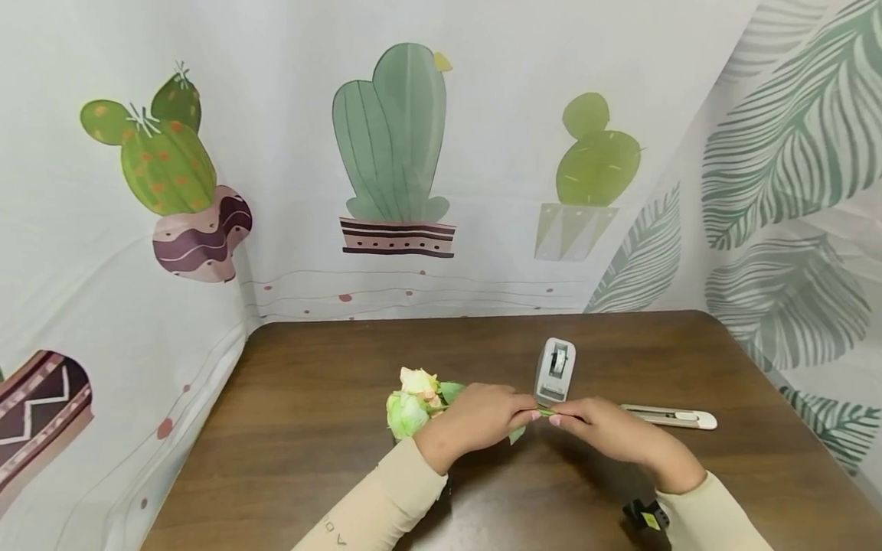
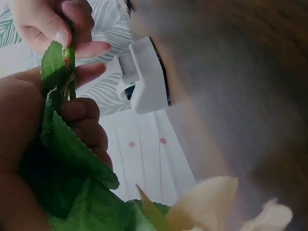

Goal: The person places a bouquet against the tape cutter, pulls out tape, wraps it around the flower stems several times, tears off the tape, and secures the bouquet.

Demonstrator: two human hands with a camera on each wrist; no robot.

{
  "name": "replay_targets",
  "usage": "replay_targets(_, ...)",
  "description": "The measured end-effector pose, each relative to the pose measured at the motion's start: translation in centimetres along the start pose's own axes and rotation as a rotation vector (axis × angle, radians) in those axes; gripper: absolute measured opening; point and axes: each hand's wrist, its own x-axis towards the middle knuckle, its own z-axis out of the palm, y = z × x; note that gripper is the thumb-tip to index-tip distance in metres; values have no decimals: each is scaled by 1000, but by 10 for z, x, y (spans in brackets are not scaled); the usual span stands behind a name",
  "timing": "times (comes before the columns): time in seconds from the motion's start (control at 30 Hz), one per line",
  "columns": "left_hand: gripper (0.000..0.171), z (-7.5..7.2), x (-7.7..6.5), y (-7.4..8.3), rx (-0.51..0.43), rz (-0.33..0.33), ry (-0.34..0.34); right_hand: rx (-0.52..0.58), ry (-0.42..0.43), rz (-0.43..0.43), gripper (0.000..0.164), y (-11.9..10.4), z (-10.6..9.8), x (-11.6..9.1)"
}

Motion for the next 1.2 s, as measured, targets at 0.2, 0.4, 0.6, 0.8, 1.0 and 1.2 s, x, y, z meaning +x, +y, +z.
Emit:
replay_targets(0.2, 28, 7, 12, 5, 71, -11, 6, 184, -117, 65, 35, 14, -10, 0)
replay_targets(0.4, 27, 18, 25, 7, 55, -38, -25, 245, -121, 72, 34, 28, -12, -1)
replay_targets(0.6, 26, 20, 29, 13, 48, -62, -58, 296, -114, 73, 33, 34, -14, 0)
replay_targets(0.8, 26, 20, 29, 9, 89, -51, -49, 329, -109, 104, 32, 42, -14, -1)
replay_targets(1.0, 22, 21, 30, 0, 49, -40, 4, 332, -82, 121, 34, 47, -10, 2)
replay_targets(1.2, 18, 21, 31, -9, -144, -8, 33, 341, -70, 134, 35, 50, -7, 3)
